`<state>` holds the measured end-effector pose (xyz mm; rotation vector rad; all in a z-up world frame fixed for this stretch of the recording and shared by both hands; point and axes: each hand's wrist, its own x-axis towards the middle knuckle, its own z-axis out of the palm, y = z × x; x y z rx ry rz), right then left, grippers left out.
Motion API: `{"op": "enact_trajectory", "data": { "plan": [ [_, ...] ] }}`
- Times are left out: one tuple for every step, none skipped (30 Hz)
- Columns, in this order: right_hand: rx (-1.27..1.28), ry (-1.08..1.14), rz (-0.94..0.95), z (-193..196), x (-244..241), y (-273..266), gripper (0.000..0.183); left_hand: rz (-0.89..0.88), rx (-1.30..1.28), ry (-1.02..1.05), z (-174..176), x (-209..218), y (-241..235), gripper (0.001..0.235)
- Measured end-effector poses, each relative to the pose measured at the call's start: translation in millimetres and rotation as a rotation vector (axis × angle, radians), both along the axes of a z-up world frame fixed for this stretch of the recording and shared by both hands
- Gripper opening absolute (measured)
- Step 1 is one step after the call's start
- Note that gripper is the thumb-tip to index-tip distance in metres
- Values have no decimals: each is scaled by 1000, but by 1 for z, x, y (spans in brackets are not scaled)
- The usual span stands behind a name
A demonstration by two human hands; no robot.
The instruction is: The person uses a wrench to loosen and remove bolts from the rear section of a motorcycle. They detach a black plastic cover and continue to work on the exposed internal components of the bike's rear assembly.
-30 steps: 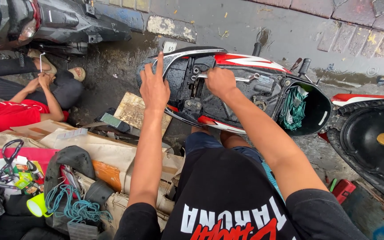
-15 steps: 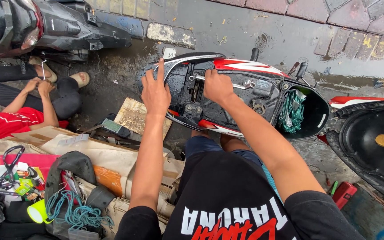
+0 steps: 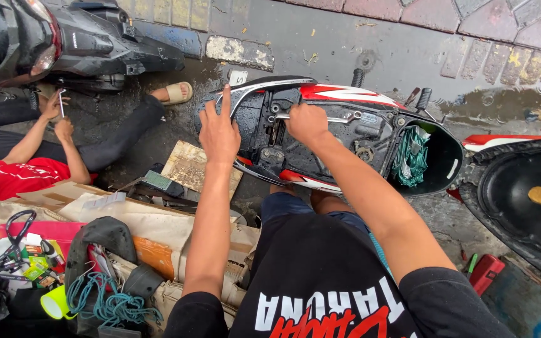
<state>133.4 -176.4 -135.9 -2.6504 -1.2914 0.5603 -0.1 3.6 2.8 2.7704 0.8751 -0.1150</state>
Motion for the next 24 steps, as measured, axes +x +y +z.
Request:
{"op": "enact_trajectory", "data": {
  "plan": [
    [-6,-1,-6,17,3,-5,27,-6,-6,-1,-2,0,1,82],
    [28,108,-80,34,7,-10,31,-3,-3,10,-5,0,1,82],
    [64,214,-157,52,11,-15,36,-2,0,18,-7,1,2,83],
    [59,211,-166,53,14,-29,36,-11,-6,15,-5,0,2,83],
    [75,242,-267,54,19,-42,30,-27,8,12,-3,0,1,83],
    [92,272,-369,55,23,-54,25,-43,22,9,-2,0,1,83],
    [89,271,-370,46,23,-74,25,-43,19,9,-1,0,-1,83],
    [108,246,-433,37,24,-94,26,-35,53,4,-1,0,-4,85],
    [130,221,-497,27,24,-113,26,-28,90,-2,-1,1,-5,88],
    [130,221,-499,28,19,-129,26,-30,89,-1,-1,1,-8,88],
    [143,208,-537,30,16,-146,22,0,111,-38,0,2,-12,91],
    [156,195,-575,31,13,-162,19,30,132,-74,1,4,-16,93],
    [153,194,-582,28,9,-173,19,24,129,-74,4,4,-20,93],
    [186,200,-616,25,4,-183,15,8,102,-162,6,5,-25,87],
    [225,204,-649,21,1,-190,11,-7,79,-252,9,7,-28,80],
    [228,203,-654,29,-1,-195,11,-12,80,-254,14,9,-36,80],
    [255,213,-715,38,-5,-203,11,-57,39,-272,19,10,-46,70],
    [282,222,-776,47,-9,-210,12,-101,-2,-290,23,11,-55,61],
    [278,220,-785,42,-13,-219,12,-108,-8,-289,10,7,-64,61],
    [299,226,-832,37,-17,-227,12,-120,-54,-286,-3,4,-73,57],
    [325,228,-876,32,-17,-234,12,-130,-97,-286,-16,3,-81,53],
    [325,223,-882,26,-20,-239,12,-137,-101,-289,-23,0,-87,53],
    [312,228,-893,20,-23,-242,14,-158,-145,-184,-29,-5,-92,49],
    [299,232,-903,13,-25,-244,16,-178,-188,-78,-35,-9,-97,46]
  ]
}}
